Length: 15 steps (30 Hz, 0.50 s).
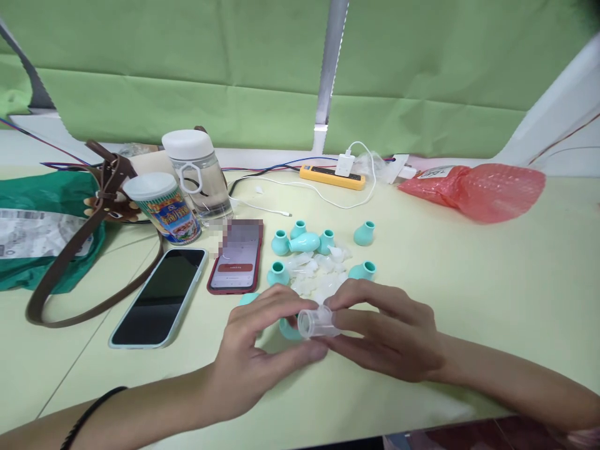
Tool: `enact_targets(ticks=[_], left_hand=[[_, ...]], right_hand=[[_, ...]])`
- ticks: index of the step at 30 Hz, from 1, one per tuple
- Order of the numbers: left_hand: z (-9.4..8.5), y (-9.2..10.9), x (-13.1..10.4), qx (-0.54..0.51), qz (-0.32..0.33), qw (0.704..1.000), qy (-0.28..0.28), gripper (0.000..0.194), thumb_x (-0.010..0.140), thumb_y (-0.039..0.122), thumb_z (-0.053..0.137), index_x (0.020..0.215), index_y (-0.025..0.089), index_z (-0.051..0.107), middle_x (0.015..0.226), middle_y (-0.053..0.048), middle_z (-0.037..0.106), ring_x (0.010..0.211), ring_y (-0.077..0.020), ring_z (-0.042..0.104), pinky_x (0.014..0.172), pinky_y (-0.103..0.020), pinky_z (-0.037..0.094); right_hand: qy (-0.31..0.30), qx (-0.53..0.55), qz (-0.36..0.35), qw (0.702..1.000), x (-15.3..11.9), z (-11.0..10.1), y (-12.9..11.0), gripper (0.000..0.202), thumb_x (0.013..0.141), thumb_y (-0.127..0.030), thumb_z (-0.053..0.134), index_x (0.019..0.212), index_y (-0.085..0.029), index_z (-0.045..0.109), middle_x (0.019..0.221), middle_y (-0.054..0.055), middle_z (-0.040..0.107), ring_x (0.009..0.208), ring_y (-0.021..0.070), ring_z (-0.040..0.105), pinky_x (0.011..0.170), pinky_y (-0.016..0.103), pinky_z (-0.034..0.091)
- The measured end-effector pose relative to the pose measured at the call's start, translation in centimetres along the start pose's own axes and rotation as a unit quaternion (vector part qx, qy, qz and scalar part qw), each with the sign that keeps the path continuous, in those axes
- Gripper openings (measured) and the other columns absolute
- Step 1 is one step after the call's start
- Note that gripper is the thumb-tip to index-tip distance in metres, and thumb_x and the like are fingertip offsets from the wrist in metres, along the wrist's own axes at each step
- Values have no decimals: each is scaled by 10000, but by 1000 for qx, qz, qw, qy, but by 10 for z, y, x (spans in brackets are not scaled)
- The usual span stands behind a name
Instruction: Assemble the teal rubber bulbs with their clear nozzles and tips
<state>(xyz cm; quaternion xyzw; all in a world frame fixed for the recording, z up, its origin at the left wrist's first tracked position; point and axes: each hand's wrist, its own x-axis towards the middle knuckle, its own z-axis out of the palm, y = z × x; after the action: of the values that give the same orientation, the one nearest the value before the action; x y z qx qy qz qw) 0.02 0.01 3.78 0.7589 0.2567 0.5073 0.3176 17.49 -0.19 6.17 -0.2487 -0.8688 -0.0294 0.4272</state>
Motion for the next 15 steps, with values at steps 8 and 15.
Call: enact_targets(ticks=[8, 15], left_hand=[[-9, -5, 22, -185, -228, 953, 79, 84, 722, 192, 598, 786, 163, 551, 764, -33, 669, 730, -169, 631, 596, -242, 534], [-14, -11, 29, -218, -283, 926, 125, 141, 687, 173, 630, 807, 173, 556, 656, 16, 679, 592, -136, 648, 567, -204, 526]], right_hand=[[-5, 64, 106, 992, 2, 10, 44, 183, 691, -208, 604, 858, -147, 559, 770, 41, 636, 688, 121, 587, 640, 236, 481], [-332, -121, 150, 923, -7, 29, 75, 188, 795, -192, 461, 833, -172, 644, 804, 70, 588, 812, 188, 504, 656, 303, 369]])
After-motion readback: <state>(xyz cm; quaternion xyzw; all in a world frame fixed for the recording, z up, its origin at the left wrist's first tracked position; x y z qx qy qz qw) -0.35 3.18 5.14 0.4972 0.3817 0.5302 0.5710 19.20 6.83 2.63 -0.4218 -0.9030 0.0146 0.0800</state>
